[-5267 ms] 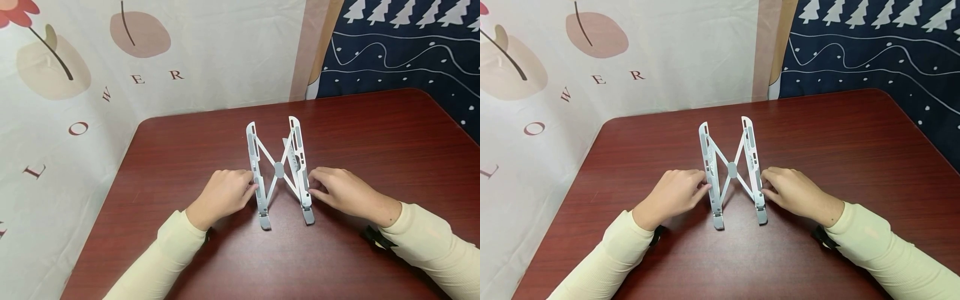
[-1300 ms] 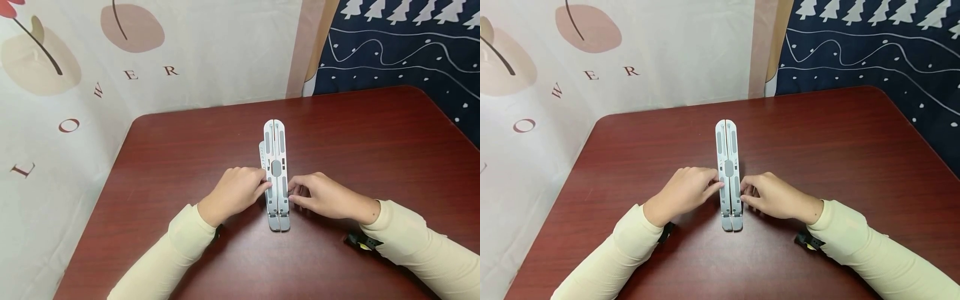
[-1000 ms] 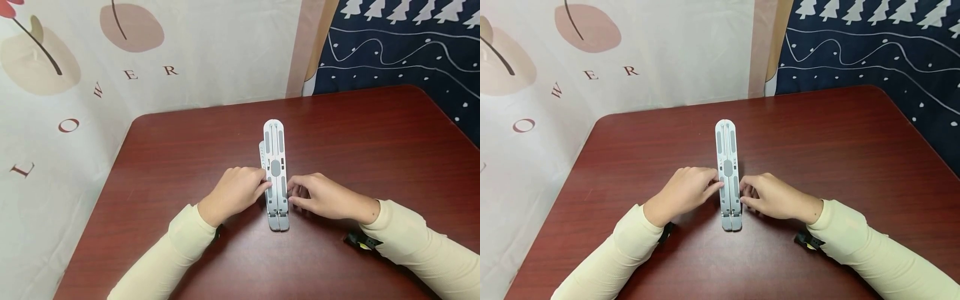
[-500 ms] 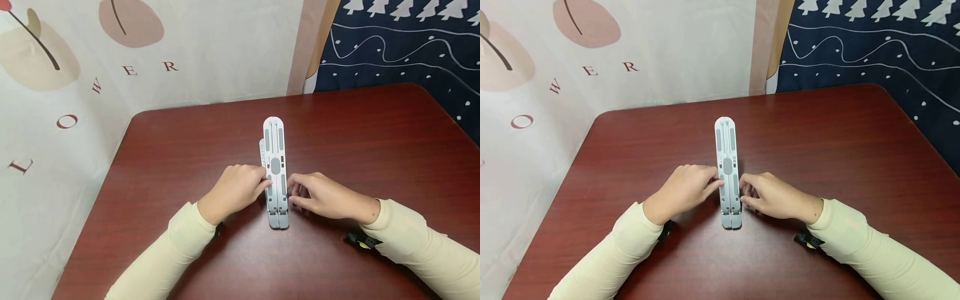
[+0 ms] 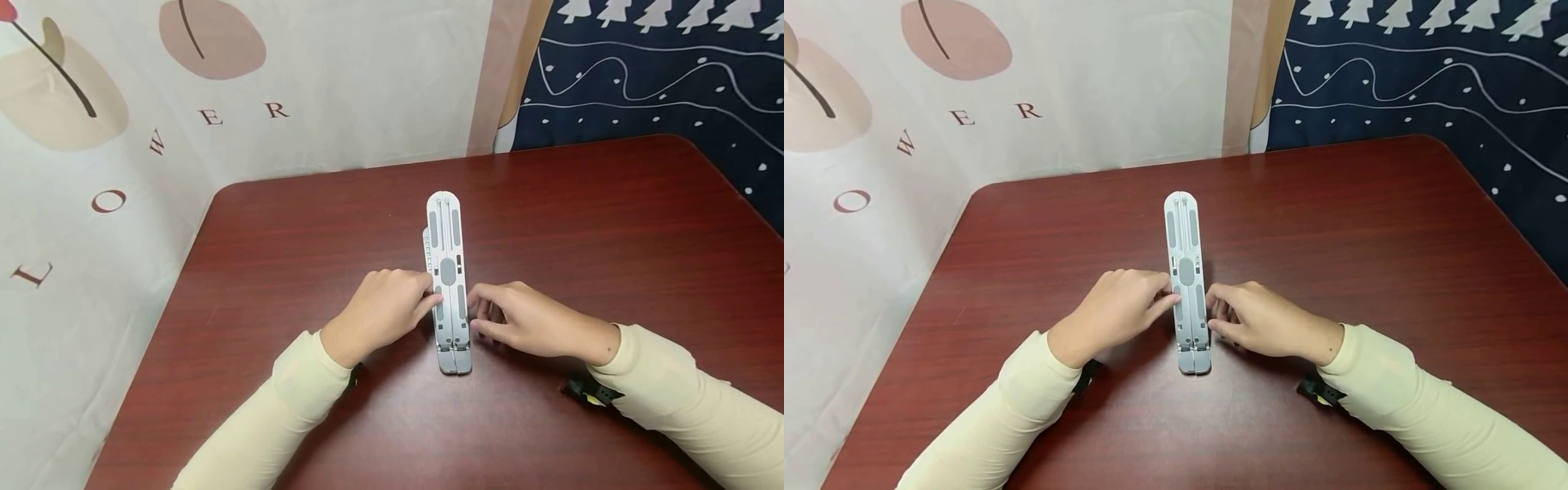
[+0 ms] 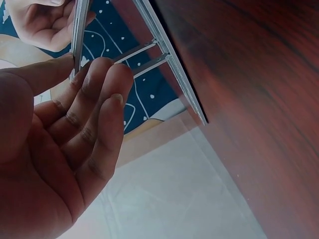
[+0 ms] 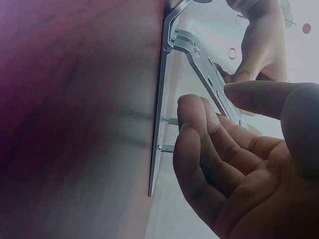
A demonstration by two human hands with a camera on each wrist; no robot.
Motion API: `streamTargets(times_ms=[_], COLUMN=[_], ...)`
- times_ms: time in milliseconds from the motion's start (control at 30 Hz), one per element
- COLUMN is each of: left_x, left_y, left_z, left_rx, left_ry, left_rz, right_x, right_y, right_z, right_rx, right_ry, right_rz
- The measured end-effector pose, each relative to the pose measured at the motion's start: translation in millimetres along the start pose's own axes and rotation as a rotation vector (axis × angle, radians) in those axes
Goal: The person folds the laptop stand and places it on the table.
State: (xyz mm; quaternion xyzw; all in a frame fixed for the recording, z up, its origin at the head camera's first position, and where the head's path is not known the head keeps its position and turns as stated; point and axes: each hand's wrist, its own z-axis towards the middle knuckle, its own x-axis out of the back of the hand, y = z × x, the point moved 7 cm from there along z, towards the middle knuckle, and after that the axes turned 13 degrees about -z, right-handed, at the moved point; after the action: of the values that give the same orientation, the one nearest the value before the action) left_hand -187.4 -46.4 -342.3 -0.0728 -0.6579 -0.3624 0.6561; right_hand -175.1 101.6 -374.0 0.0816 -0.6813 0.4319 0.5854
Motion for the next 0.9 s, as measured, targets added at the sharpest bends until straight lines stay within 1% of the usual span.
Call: streamTargets(times_ms=[100,333,533,733,900], left_x=[0.1,1.2,0.1,0.8,1.2], left_y=[-0.6,-1.4,-2.0,-2.5,-2.5], left_z=[-0.7,-0.7,-0.5,-0.7,-1.5], left_rx=[0.008,0.005,0.005,0.01,0.006], left_ry=[-0.012,0.002,0.0,0.002,0.004], left_rz=[0.004,0.01,0.008,0.004,0.007], right_x=[-1,1,2,5,10], right_y=[0,1,2,3,6], right_z=[0,2,2,3,4], right_rx=[-0.001,-0.009,-0.014,-0.022,-0.068], right_ry=[-0.002,0.005,-0.001,0.029,0.075], right_rz=[-0.003,-0.022,-0.018,-0.049,-0.035])
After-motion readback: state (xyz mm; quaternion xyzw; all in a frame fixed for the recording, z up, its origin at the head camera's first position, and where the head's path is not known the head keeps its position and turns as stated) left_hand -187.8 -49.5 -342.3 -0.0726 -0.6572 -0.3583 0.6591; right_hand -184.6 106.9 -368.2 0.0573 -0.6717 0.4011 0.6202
